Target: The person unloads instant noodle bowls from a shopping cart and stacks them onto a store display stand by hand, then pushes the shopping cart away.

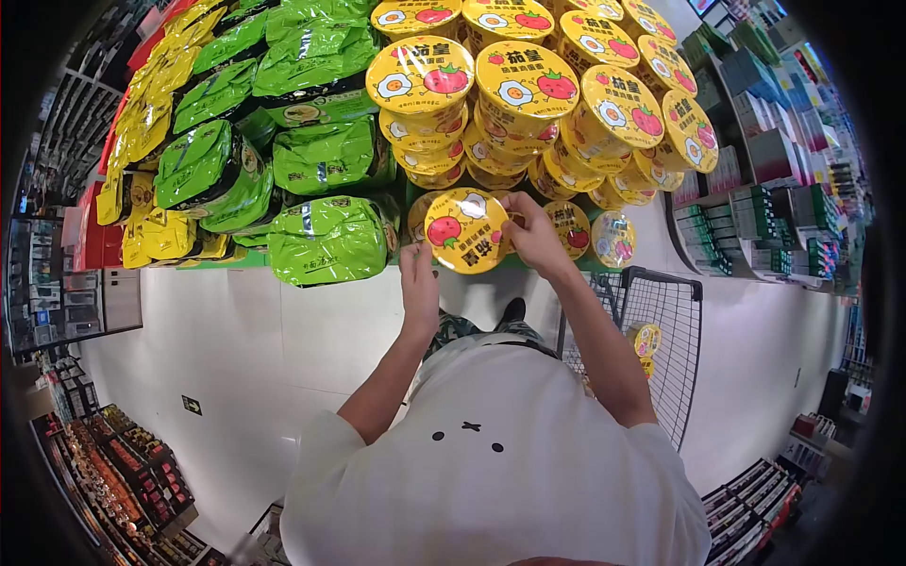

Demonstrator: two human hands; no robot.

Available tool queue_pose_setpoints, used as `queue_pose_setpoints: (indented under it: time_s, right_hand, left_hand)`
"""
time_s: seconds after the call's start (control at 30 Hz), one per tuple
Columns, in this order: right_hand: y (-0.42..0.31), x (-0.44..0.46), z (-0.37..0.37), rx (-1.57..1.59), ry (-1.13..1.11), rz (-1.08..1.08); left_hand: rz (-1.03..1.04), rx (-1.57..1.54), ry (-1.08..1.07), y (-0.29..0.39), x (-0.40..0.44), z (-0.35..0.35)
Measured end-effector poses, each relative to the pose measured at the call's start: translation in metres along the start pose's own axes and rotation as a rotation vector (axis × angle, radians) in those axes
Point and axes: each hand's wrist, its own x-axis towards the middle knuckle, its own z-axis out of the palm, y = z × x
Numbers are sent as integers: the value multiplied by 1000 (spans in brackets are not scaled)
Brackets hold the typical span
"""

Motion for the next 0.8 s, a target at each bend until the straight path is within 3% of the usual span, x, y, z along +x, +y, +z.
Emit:
queue_pose_setpoints:
  time_s: [0.07,0.1,0.13,0.2,0.23,0.27,0.33,0.4,0.43,0.47,0.53,0.6,0.67,0.73,0.8]
  right_hand:
    - [-21,-19,-18,-93,-137,41]
    - [-21,-23,-27,-100,-144,36]
    - [-21,-27,-33,-197,-207,-34]
    - [-29,-25,-40,-305,-279,-110]
    - [-39,-22,-42,-260,-378,-39]
    - [-45,-18,-41,-213,-478,35]
    - [-31,-8,-31,-223,-426,-69]
    - [-38,-23,-8,-203,-12,-192]
    - [-32,-27,-4,-372,-22,-332]
    - [-27,-30,1,-374,-37,-333]
    - [-30,-41,25,-761,-132,-379]
    - [-15,-30,43,-730,-168,-370]
    - [-12,-18,58,-545,-161,-220]
    - [5,-4,66,-577,-145,-222]
    - [14,3,71,-657,-63,-359]
  left_hand:
    - [-113,-202,-166,24,-12,3]
    - [-247,-176,-249,27,-8,1]
    - [-242,-184,-242,27,-7,-2]
    - [-335,-65,-537,29,-7,-4]
    - [-313,-63,-686,37,-12,-8]
    - [-311,-73,-675,31,-13,-9]
    - [-484,-247,-690,20,-12,-9]
    - [-453,-382,-559,11,-25,2]
    - [-315,-421,-380,4,-28,10]
    - [-184,-454,-199,-3,-30,14]
    - [-166,-559,-153,-7,-21,18]
    - [-110,-673,-66,-7,-8,23]
    - [-102,-595,-57,-12,9,26]
    - [5,-523,3,-35,35,27]
    - [-47,-425,20,-40,39,23]
